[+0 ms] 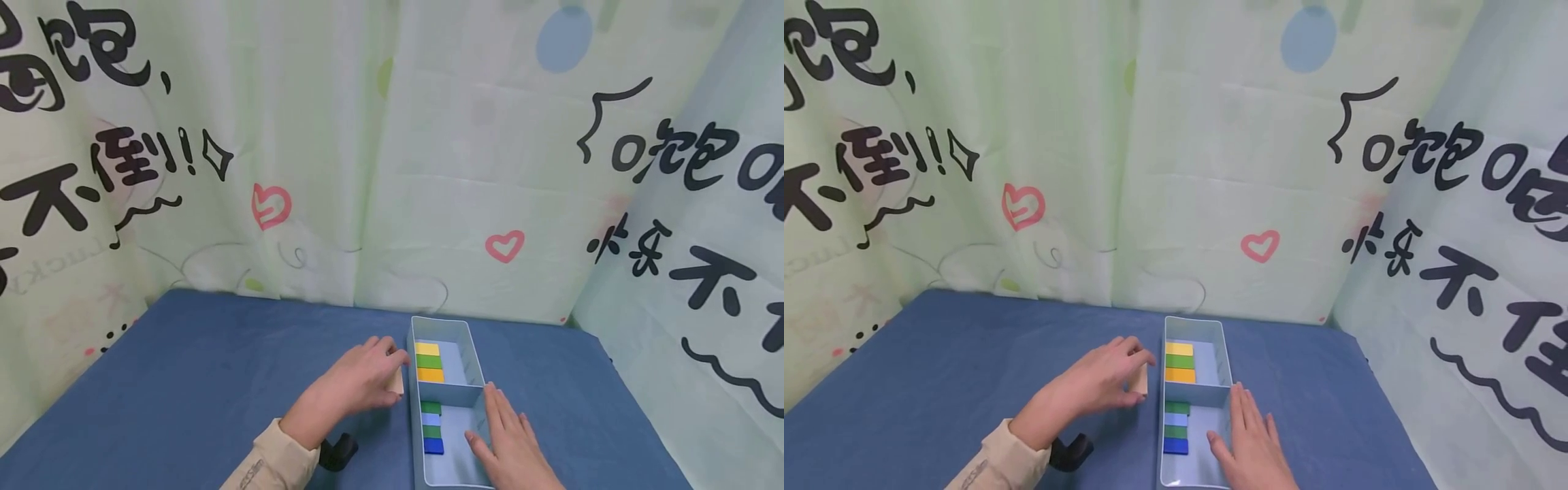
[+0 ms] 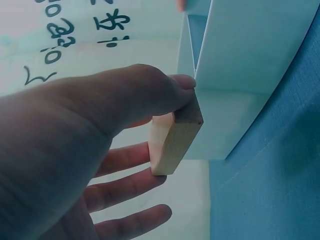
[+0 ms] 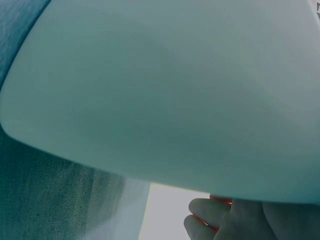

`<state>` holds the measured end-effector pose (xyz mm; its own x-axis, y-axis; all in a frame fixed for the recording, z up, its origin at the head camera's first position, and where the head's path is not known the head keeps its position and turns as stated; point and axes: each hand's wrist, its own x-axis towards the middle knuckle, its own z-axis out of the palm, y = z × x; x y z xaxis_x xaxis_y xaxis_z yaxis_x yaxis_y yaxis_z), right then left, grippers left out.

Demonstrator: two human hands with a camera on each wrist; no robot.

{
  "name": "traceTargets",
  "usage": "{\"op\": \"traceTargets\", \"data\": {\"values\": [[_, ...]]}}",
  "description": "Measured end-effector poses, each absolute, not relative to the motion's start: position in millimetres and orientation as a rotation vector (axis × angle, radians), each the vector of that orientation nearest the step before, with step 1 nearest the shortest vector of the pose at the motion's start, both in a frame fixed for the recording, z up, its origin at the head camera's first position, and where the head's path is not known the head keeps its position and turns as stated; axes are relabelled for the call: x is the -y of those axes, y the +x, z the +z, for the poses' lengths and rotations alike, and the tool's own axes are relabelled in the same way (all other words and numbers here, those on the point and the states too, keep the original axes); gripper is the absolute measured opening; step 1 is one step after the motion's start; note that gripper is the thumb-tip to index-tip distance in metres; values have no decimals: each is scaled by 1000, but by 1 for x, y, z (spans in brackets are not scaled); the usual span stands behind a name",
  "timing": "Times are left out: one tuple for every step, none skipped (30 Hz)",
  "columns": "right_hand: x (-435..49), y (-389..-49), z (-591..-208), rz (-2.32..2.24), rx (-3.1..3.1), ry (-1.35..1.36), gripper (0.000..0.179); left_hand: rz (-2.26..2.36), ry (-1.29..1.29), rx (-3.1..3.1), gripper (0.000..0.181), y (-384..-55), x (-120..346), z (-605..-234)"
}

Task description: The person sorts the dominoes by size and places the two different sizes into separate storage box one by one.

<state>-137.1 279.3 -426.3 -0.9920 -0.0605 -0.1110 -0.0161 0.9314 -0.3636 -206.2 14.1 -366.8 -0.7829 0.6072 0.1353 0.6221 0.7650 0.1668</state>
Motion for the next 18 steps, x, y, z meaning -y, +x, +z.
{"op": "traceTargets", "data": {"values": [[-279, -137, -426, -555, -2973, -64, 92, -301, -1015, 2878, 43, -207, -15, -366], [-280, -136, -426, -551, -2977, -69, 92, -292, -1025, 2872, 43, -208, -15, -366], [-280, -136, -426, -547, -2981, -72, 92, -281, -1036, 2867, 43, -209, -17, -365], [-280, -136, -426, -545, -2984, -76, 92, -274, -1045, 2861, 43, -210, -18, -365], [-280, -136, -426, -541, -2985, -76, 92, -266, -1053, 2854, 43, -210, -19, -364], [-280, -136, -426, -537, -2986, -75, 92, -262, -1061, 2846, 43, -211, -21, -364], [-280, -136, -426, -533, -2987, -71, 92, -259, -1069, 2836, 44, -212, -23, -363], [-279, -136, -425, -528, -2987, -67, 92, -257, -1075, 2829, 44, -213, -25, -363], [-279, -136, -425, -524, -2989, -62, 92, -253, -1080, 2822, 44, -213, -27, -362], [-279, -137, -425, -522, -2990, -57, 93, -247, -1083, 2819, 44, -214, -29, -361], [-279, -137, -425, -517, -2991, -55, 93, -236, -1084, 2819, 44, -214, -31, -360], [-278, -137, -425, -514, -2994, -57, 93, -227, -1083, 2824, 44, -215, -33, -360], [-278, -136, -425, -513, -2997, -61, 93, -217, -1083, 2828, 44, -215, -35, -359], [-278, -136, -425, -515, -3001, -68, 93, -206, -1081, 2836, 44, -216, -37, -358], [-278, -136, -425, -515, -3005, -75, 93, -192, -1079, 2839, 44, -216, -40, -357], [-279, -135, -425, -516, -3009, -84, 93, -177, -1077, 2843, 43, -217, -42, -357], [-279, -134, -425, -515, -3014, -92, 92, -168, -1076, 2845, 43, -218, -45, -357], [-279, -134, -425, -514, -3019, -99, 92, -160, -1075, 2843, 43, -218, -47, -357]]}}
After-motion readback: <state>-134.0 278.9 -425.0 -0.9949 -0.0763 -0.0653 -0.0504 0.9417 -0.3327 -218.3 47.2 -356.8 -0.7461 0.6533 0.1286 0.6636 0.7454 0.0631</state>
